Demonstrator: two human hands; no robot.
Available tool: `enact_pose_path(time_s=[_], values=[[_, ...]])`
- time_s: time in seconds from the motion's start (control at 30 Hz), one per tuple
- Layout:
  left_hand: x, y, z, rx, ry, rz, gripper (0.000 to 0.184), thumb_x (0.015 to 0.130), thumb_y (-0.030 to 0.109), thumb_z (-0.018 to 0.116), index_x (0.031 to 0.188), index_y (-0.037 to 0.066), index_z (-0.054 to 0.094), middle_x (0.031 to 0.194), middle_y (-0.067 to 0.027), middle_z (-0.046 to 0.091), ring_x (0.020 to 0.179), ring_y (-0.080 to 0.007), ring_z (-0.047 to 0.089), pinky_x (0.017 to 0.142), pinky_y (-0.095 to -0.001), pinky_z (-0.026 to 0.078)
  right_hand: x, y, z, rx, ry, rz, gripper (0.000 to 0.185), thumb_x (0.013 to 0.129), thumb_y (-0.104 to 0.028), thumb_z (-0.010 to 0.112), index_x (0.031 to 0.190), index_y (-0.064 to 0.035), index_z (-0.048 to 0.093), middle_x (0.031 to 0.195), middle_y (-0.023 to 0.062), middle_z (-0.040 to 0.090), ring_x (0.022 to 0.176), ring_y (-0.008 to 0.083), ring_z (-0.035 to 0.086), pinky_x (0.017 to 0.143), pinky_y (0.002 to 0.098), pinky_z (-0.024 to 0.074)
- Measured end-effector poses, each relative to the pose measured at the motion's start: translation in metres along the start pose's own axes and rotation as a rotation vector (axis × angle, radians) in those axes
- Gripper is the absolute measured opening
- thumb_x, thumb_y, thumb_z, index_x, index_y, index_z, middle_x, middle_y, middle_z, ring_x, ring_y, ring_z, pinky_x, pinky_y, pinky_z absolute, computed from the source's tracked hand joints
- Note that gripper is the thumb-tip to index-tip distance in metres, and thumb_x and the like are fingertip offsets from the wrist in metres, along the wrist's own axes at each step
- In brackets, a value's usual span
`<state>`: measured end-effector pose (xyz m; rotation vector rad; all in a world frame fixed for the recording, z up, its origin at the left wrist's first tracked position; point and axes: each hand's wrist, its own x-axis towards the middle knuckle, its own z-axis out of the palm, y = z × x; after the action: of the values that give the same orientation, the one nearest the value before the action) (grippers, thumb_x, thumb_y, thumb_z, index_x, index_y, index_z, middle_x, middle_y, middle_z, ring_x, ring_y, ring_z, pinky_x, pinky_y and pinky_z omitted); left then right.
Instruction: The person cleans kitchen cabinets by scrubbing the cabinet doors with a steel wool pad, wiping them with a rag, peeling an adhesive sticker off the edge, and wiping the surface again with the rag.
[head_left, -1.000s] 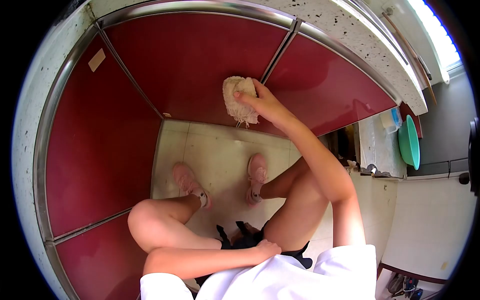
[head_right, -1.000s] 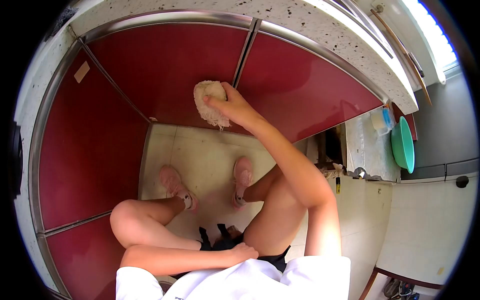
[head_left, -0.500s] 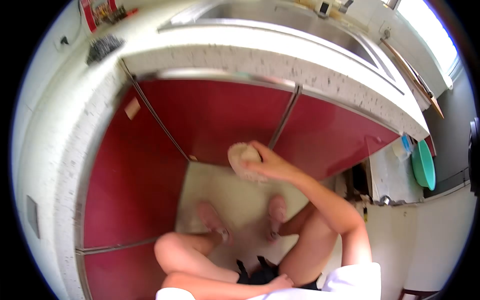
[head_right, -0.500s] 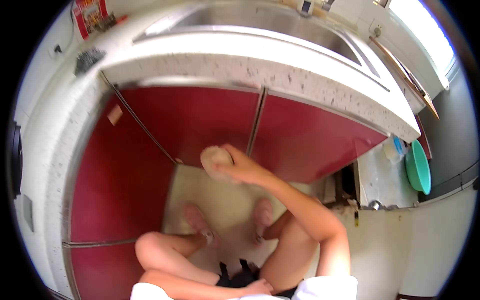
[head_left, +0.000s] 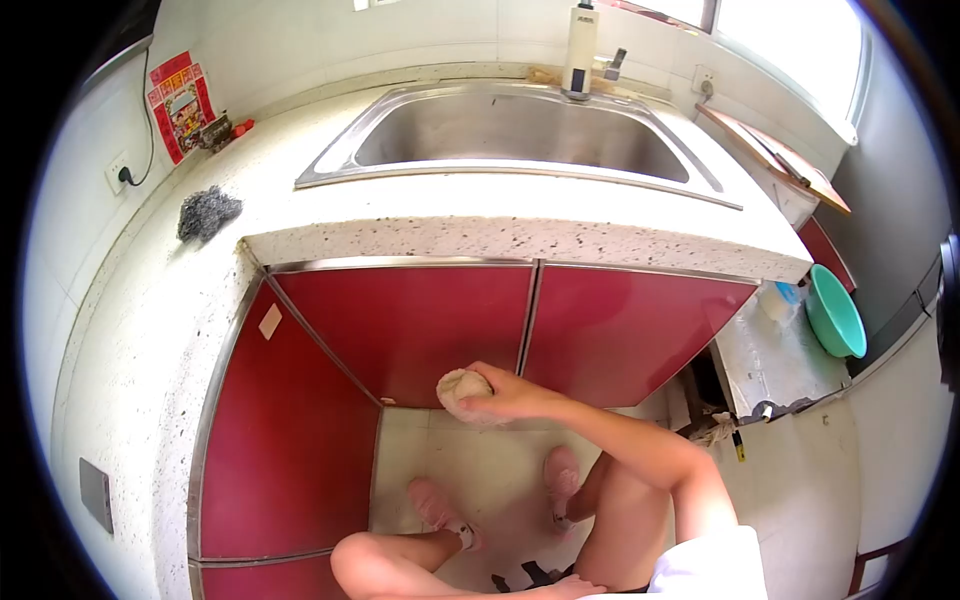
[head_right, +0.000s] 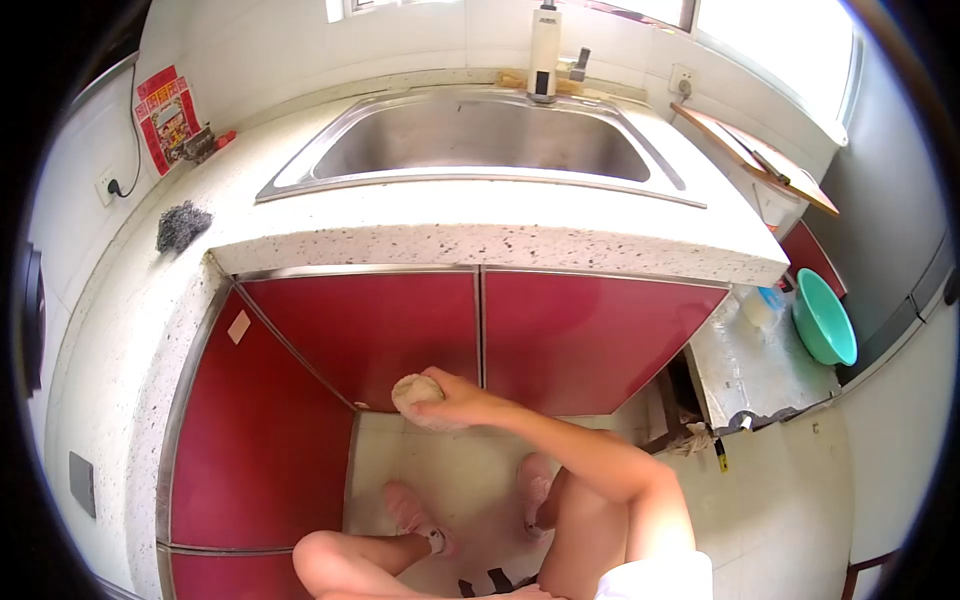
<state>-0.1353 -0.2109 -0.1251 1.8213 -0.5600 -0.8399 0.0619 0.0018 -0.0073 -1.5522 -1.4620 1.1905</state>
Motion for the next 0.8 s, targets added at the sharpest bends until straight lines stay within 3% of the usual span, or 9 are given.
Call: enact_pose_path(time_s=[0.37, 0.47, 0.8], values=[[-0.003, -0.004, -0.021, 0.001, -0.102, -0.029, 0.041, 0.095, 0.009, 0.051, 0.132, -0.007, 0.046, 0.124, -0.0246, 0.058, 0.099, -0.0226, 0.063, 0.078, -0.0388, 0.050, -0.004, 0.009, 0.001, -0.029, 0.033, -0.011, 0.061, 0.086, -0.040, 0.066, 0.129, -0.0014, 0.047, 0.116, 0.0140, 0.059, 0.106, 0.0207, 0.057, 0.089, 0.0324, 0.0474], [-0.011, -0.002, -0.024, -0.062, -0.043, -0.036, 0.038, 0.090, 0.014, 0.055, 0.124, -0.002, 0.055, 0.113, -0.0188, 0.062, 0.095, -0.0233, 0.062, 0.084, -0.0414, 0.047, -0.001, 0.006, 0.004, -0.007, 0.035, 0.018, 0.062, 0.086, -0.042, 0.066, 0.129, -0.0016, 0.047, 0.115, 0.0139, 0.059, 0.106, 0.0211, 0.057, 0.089, 0.0325, 0.0474], [0.004, -0.026, -0.030, -0.100, 0.016, 0.003, 0.029, 0.084, 0.022, 0.058, 0.103, 0.001, 0.066, 0.096, -0.0157, 0.069, 0.086, -0.0255, 0.065, 0.078, -0.0415, 0.048, -0.016, -0.012, 0.017, 0.083, -0.069, -0.015, 0.061, 0.085, -0.041, 0.069, 0.128, -0.0033, 0.047, 0.114, 0.0119, 0.058, 0.105, 0.0200, 0.055, 0.088, 0.0321, 0.0474]])
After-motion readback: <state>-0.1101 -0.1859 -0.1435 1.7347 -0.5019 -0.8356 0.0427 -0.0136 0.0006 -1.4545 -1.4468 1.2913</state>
